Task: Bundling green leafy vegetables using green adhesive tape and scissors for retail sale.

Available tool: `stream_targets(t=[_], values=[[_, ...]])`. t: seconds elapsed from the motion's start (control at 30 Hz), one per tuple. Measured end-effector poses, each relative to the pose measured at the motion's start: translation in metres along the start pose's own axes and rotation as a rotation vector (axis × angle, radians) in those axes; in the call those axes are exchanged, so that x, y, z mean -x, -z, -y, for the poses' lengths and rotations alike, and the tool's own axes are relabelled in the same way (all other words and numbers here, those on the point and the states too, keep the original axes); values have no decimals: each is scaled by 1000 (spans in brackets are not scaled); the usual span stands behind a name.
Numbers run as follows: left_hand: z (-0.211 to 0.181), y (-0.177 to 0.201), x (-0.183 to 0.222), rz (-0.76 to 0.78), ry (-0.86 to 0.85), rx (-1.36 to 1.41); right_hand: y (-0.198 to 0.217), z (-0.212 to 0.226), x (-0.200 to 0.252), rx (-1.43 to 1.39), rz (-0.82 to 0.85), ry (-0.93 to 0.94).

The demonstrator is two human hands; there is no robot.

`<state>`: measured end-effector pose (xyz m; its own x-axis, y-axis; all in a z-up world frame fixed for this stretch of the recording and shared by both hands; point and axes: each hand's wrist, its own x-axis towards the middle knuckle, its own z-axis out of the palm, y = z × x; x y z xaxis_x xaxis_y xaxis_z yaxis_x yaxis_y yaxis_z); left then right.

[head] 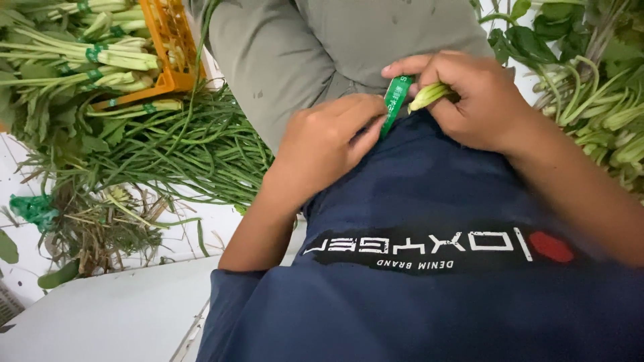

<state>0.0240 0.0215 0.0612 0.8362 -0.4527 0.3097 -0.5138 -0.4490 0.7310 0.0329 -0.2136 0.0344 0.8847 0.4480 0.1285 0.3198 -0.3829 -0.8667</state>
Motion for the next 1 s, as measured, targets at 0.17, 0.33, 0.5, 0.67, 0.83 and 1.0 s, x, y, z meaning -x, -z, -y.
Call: stream_targets(t=[0.17,0.33,0.5,0.67,0.83,1.0], values=[[-4,2,-9,49,-46,-77,1,-1,2,14,3,-2],[-4,5,-17,93,-93,-164,1,-1,0,25,8,8],[6,-6,-23,60,-212,-84,-1,-16,4,-2,-36,-66],[1,-13,-24,17,-77,53,-6,-25,5,-89,-49,-167],[2,-27,-22,-83,21,25,1,-10,-7,-84,-60,-120],[-1,-34,-22,-161,71,105,10,-2,-1,-289,-107,-165]])
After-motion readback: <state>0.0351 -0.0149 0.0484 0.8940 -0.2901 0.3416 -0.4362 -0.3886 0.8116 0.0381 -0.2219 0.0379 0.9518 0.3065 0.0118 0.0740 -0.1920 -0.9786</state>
